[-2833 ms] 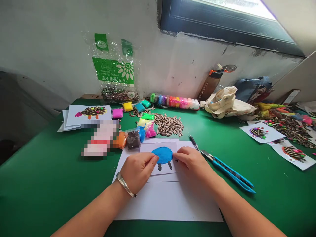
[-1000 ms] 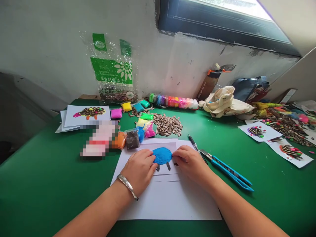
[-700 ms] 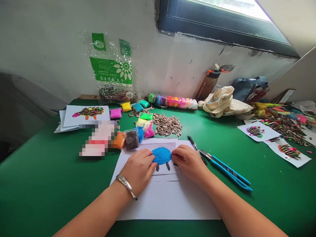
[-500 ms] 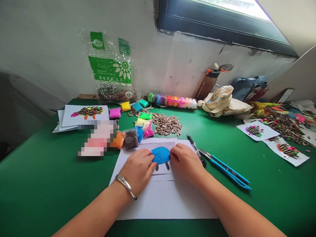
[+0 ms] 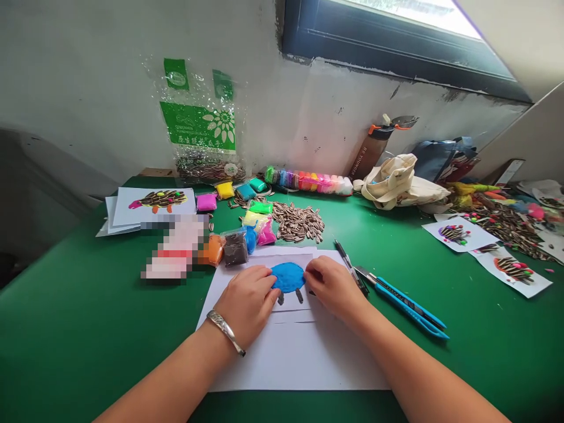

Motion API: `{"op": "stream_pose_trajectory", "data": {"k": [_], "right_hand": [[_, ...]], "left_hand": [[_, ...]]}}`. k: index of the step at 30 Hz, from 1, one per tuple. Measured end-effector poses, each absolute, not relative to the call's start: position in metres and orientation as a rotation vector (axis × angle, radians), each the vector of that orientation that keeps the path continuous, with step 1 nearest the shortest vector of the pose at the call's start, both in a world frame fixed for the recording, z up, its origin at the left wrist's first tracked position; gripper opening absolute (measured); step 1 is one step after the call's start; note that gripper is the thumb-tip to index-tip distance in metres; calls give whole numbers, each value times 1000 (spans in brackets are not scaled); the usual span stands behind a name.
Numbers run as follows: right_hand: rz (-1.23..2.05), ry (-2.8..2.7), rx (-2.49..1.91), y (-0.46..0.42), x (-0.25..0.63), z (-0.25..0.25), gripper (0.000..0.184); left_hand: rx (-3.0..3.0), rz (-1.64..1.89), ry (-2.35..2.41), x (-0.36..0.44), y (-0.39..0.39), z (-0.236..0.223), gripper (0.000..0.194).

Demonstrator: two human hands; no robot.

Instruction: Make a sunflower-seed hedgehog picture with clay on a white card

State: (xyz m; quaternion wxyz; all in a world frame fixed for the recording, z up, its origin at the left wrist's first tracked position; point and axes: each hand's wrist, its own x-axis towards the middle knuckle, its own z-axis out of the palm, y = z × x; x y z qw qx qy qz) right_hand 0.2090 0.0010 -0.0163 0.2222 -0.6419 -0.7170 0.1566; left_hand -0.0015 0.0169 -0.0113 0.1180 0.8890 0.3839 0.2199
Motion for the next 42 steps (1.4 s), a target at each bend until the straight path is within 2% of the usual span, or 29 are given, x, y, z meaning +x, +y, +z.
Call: {"op": "stream_pose_trajectory", "data": {"k": [5, 13, 16, 21, 27, 37, 42], "right_hand": [[368, -1992, -1801, 2, 205, -19, 15], [657, -1871, -1597, -2, 228, -16, 20], [594, -2030, -1512, -6, 231, -16, 27], [369, -2330, -1433, -6, 228, -16, 28], [531, -2121, -1502, -6, 231, -14, 32], [412, -2309, -1504, -8, 227, -13, 33], [545, -2185, -1542, -9, 230, -6, 34]], "left_hand": [[2598, 663, 1110, -1, 17, -11, 21], [2625, 712, 1117, -5, 18, -13, 22], [2621, 707, 1125, -5, 18, -14, 23], [2592, 675, 1129, -5, 19, -12, 25], [2585, 668, 1132, -5, 19, -12, 25], [2593, 632, 1130, -4, 20, -12, 24], [2586, 637, 1139, -4, 20, -13, 24]]}}
